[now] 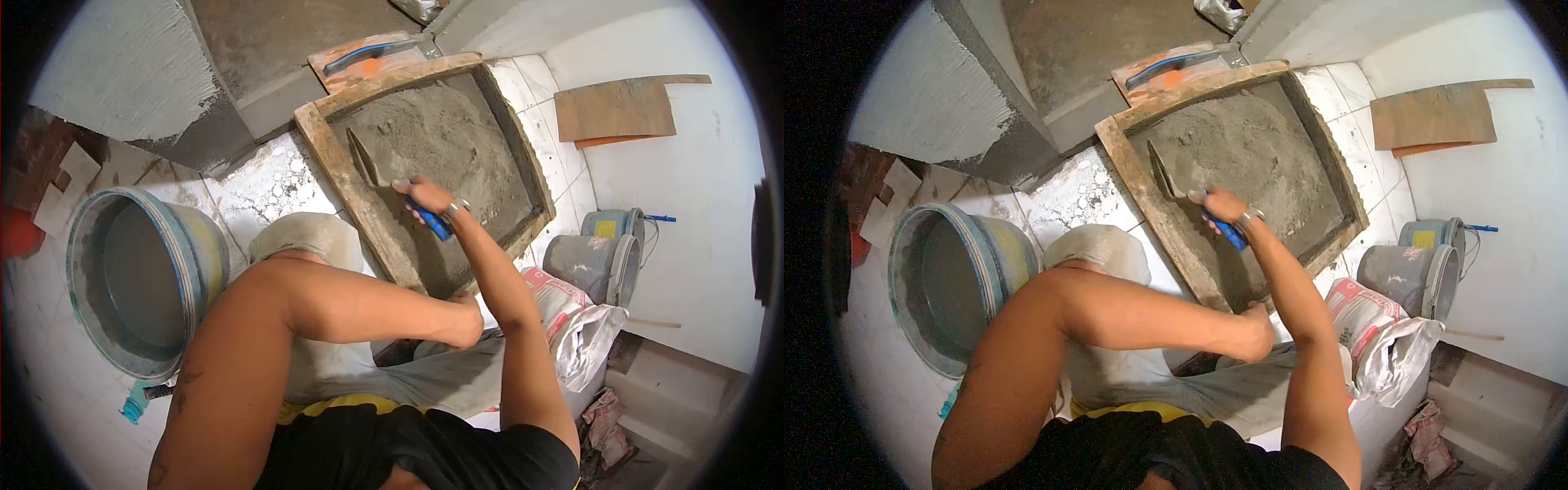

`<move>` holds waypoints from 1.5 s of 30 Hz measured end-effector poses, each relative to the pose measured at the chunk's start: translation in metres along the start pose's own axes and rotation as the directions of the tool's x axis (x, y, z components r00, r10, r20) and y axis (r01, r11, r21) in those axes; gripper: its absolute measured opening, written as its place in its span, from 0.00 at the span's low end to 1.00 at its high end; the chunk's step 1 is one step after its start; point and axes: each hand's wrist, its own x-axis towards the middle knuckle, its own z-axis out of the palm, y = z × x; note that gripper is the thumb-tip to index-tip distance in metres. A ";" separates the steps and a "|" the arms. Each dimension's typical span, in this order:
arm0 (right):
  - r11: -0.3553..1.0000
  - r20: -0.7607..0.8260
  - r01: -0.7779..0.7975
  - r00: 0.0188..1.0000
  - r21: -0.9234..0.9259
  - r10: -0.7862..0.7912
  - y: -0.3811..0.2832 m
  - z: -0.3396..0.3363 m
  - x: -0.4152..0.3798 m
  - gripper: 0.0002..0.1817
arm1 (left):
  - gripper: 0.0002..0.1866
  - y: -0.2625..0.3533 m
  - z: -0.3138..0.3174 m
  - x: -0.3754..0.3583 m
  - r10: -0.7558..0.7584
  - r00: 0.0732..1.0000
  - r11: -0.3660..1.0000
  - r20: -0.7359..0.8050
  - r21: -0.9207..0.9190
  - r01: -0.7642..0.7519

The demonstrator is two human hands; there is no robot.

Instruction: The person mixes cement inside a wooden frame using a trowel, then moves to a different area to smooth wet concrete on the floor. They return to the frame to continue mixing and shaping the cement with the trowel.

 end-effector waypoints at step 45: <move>0.995 -0.304 -0.007 0.952 0.096 0.036 -0.008 -0.033 -0.047 0.16 | 0.22 -0.005 0.001 -0.015 -0.026 0.998 1.000 -0.052 0.006 0.026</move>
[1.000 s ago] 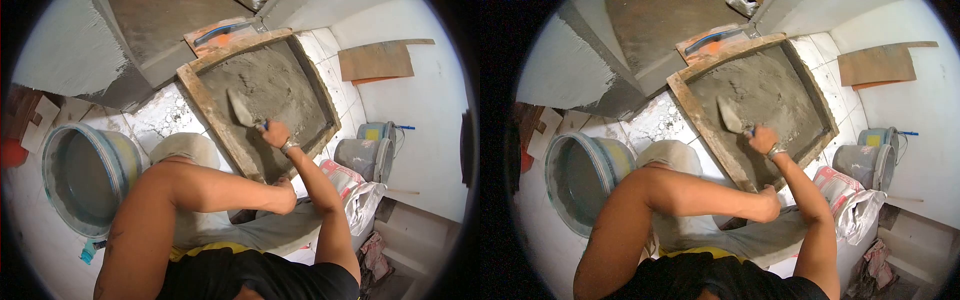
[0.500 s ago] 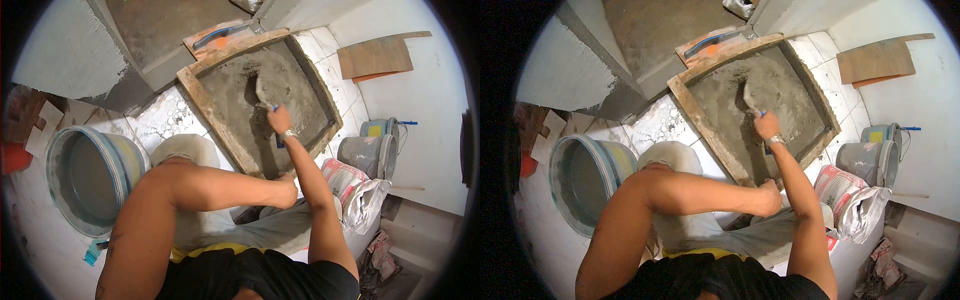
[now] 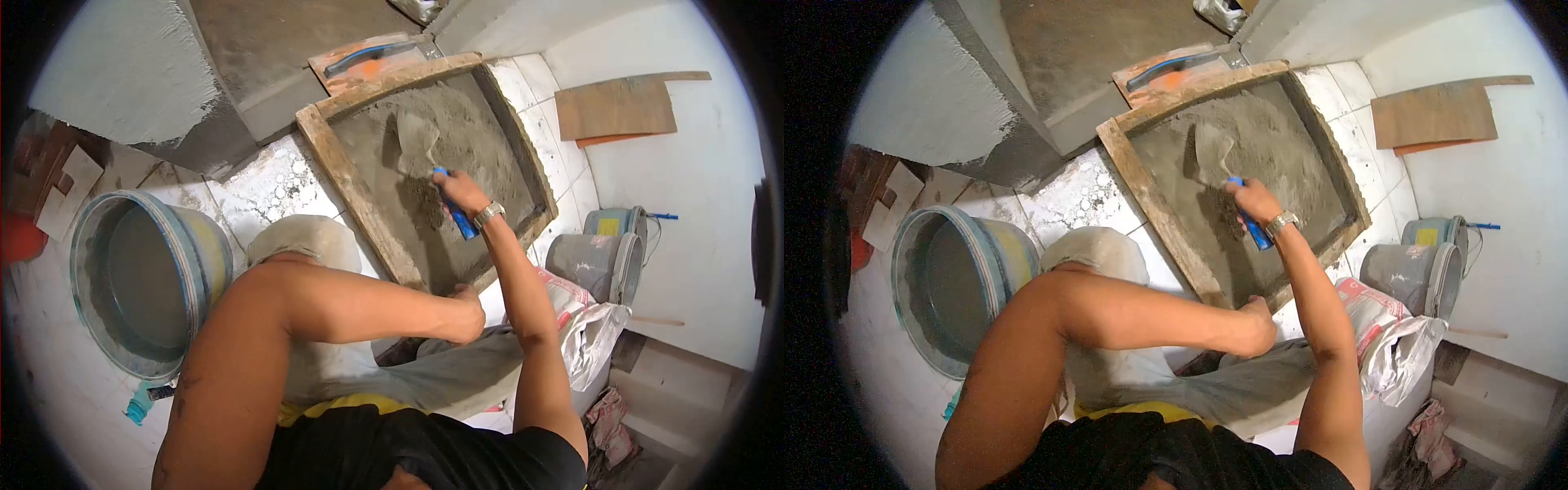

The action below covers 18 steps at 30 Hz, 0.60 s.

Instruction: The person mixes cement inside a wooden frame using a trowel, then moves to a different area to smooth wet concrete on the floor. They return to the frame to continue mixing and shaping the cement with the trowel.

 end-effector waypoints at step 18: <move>-0.142 0.373 0.348 0.812 -0.927 -0.450 -0.164 -0.017 0.066 0.18 | 0.22 -0.016 0.000 0.020 -0.062 0.996 0.998 -0.060 0.000 0.062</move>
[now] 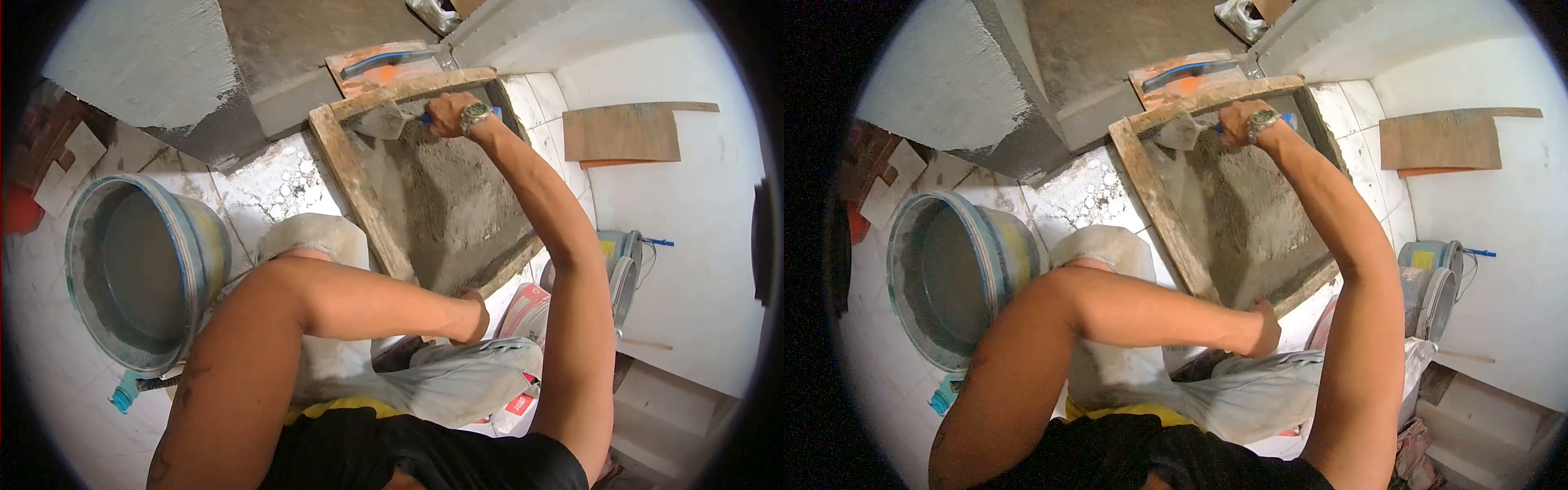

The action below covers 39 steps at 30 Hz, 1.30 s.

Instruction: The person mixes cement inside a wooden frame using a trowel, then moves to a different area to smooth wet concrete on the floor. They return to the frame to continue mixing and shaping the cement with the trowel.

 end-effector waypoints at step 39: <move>0.537 0.026 -0.448 0.784 0.714 0.620 -0.094 0.186 -0.113 0.21 | 0.17 0.009 -0.016 -0.040 0.102 0.993 0.995 0.056 0.013 -0.103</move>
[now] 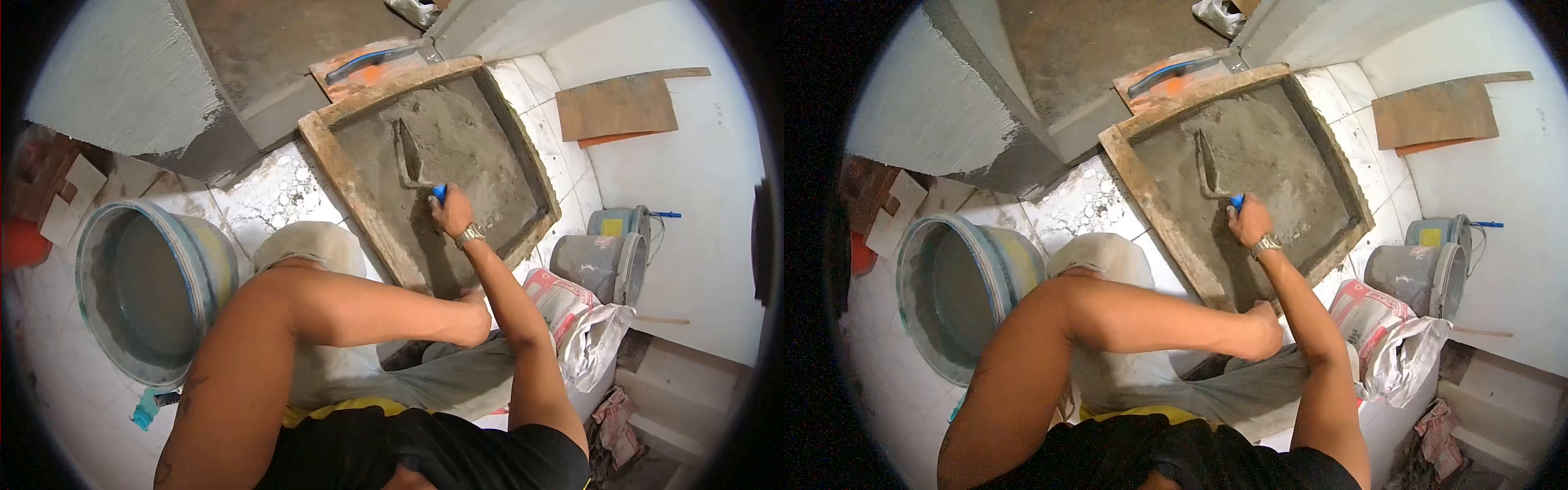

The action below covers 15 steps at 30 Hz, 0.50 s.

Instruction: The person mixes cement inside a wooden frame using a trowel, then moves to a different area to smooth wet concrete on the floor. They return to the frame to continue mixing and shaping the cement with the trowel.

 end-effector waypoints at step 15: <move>0.996 0.066 -0.078 0.995 0.033 0.076 -0.033 -0.007 0.037 0.19 | 0.15 -0.004 0.015 0.008 -0.021 0.999 0.999 -0.028 -0.048 0.019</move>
